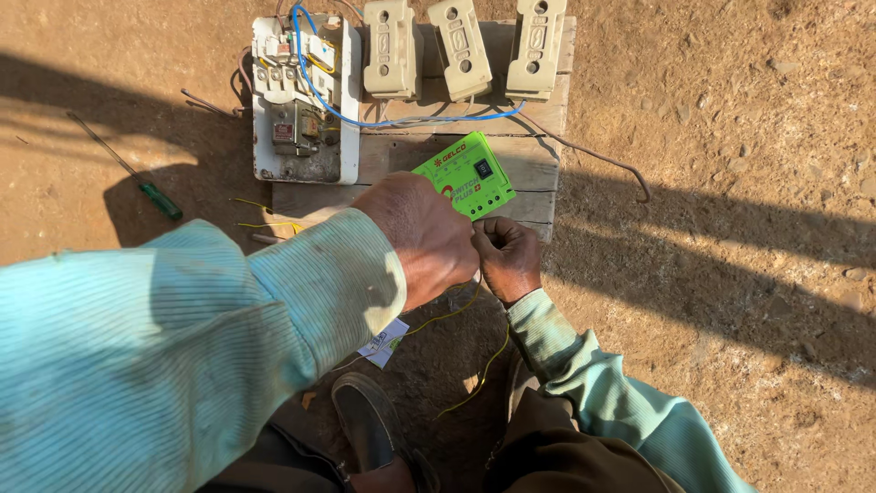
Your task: The person sits on the ground and connects yellow wires to a green electrical device using a screwdriver. They refer to a printed instruction sheet, strip wire ends with pliers, and tighten terminal screws. The person then stands and walks into a cluttered workshop area.
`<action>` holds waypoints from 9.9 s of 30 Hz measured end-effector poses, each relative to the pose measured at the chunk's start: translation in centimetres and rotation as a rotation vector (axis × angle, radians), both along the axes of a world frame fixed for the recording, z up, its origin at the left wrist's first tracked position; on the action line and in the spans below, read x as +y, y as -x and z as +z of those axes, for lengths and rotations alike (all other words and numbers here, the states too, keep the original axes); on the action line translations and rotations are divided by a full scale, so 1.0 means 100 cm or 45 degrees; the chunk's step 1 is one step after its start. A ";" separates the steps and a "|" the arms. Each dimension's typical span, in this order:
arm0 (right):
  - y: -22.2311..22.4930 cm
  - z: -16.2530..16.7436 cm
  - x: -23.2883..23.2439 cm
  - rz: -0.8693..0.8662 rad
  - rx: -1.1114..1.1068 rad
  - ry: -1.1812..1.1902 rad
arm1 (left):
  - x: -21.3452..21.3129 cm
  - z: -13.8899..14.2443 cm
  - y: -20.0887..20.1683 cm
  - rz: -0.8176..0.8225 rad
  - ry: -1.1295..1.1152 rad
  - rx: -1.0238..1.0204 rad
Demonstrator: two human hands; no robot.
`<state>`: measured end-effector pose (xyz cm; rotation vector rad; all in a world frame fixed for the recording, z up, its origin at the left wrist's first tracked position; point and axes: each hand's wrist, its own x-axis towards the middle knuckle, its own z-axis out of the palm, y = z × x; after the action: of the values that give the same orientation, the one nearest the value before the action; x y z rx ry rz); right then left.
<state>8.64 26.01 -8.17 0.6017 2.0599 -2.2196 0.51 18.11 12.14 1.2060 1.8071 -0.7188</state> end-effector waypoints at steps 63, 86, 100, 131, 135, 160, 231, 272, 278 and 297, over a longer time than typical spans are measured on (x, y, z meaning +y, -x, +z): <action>0.011 0.025 0.000 0.123 -0.109 0.040 | -0.013 -0.011 0.014 0.575 -0.111 0.093; -0.004 0.015 0.001 0.363 0.037 -0.053 | -0.043 -0.030 -0.024 0.336 -0.338 0.386; -0.003 0.003 -0.014 0.475 0.043 -0.433 | -0.032 0.019 -0.020 0.374 -0.316 0.306; -0.058 -0.018 -0.073 1.283 -0.741 0.547 | -0.239 -0.199 -0.175 1.728 -0.873 -0.716; -0.049 -0.015 -0.042 1.648 -0.559 -0.359 | -0.276 -0.206 -0.176 1.494 -1.015 0.084; -0.094 -0.063 -0.005 1.639 -0.348 -0.600 | -0.238 -0.212 -0.182 1.806 -0.596 0.337; 0.051 0.163 -0.051 0.761 0.121 -0.119 | -0.246 -0.059 -0.029 1.907 -1.950 -0.822; -0.004 0.175 -0.069 0.654 -0.339 0.330 | -0.177 -0.074 -0.053 1.697 -1.987 -0.501; 0.005 0.155 -0.039 0.561 -0.358 0.271 | -0.136 -0.085 -0.036 1.702 -1.986 -0.605; 0.002 0.119 -0.055 0.556 -0.403 0.654 | -0.163 -0.128 -0.061 1.981 -1.953 -0.672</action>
<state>8.41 20.54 3.68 0.3757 1.2508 -2.0940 6.58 1.83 -0.66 0.2050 1.9375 1.8832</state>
